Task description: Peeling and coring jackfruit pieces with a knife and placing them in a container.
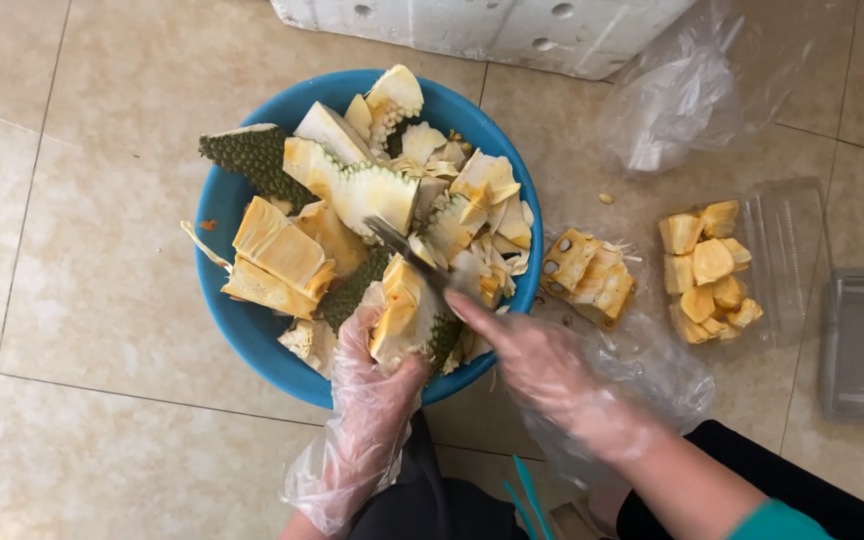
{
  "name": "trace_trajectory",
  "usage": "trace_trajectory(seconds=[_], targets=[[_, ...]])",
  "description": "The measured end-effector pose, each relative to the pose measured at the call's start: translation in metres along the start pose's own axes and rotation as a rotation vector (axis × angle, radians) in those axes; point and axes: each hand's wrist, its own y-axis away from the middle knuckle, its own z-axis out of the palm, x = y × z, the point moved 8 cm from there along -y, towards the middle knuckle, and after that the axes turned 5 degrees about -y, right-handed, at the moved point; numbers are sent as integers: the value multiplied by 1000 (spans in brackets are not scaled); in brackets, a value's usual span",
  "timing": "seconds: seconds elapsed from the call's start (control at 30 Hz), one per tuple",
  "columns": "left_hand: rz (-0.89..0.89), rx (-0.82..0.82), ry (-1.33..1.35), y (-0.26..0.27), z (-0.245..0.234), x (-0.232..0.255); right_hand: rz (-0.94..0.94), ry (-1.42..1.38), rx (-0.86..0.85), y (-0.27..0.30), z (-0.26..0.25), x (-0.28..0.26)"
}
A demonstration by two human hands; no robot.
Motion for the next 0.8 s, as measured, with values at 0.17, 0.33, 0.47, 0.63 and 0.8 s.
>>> trace_trajectory(seconds=[0.17,0.33,0.47,0.63,0.8], targets=[[-51,-73,16,5,10,22,-223,458,100,34,-43,-4],[1,-12,79,-2,4,3,-22,132,-256,3,-3,20],[46,-68,187,-7,5,-7,387,-266,-769,50,3,52],[-218,118,436,-2,-4,13,593,-873,-658,37,-22,47],[-120,5,501,2,5,56,207,-410,-490,57,22,33]])
